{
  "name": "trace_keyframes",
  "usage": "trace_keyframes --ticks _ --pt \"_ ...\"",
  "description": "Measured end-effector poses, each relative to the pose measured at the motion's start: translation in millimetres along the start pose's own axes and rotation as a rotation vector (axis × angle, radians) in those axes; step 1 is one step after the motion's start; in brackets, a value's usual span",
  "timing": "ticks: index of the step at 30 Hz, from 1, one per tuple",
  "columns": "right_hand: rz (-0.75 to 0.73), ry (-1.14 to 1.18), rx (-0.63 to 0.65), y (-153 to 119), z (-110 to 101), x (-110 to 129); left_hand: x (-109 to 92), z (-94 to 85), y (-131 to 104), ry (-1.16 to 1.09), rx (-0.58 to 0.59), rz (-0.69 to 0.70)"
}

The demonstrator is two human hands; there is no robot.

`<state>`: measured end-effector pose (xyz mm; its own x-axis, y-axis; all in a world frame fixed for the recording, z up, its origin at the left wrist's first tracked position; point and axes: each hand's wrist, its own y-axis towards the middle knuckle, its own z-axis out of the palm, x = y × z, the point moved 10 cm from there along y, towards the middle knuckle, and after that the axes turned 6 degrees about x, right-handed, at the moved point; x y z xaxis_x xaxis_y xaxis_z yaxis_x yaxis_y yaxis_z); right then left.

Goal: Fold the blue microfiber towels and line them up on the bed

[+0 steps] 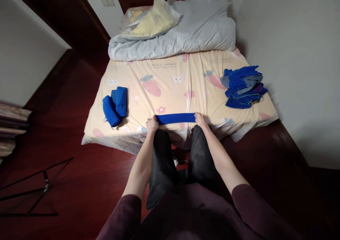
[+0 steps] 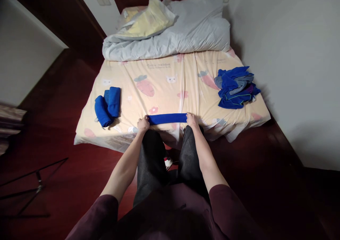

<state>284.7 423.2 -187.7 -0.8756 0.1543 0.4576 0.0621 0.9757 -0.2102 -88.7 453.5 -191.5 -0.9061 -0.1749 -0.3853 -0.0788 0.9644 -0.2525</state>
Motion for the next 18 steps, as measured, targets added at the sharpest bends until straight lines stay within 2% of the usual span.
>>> trace_keyframes --ticks 18 --pt "0.058 -0.012 0.079 -0.7 -0.1 0.7 -12.0 -10.6 -10.5 0.108 -0.028 0.063"
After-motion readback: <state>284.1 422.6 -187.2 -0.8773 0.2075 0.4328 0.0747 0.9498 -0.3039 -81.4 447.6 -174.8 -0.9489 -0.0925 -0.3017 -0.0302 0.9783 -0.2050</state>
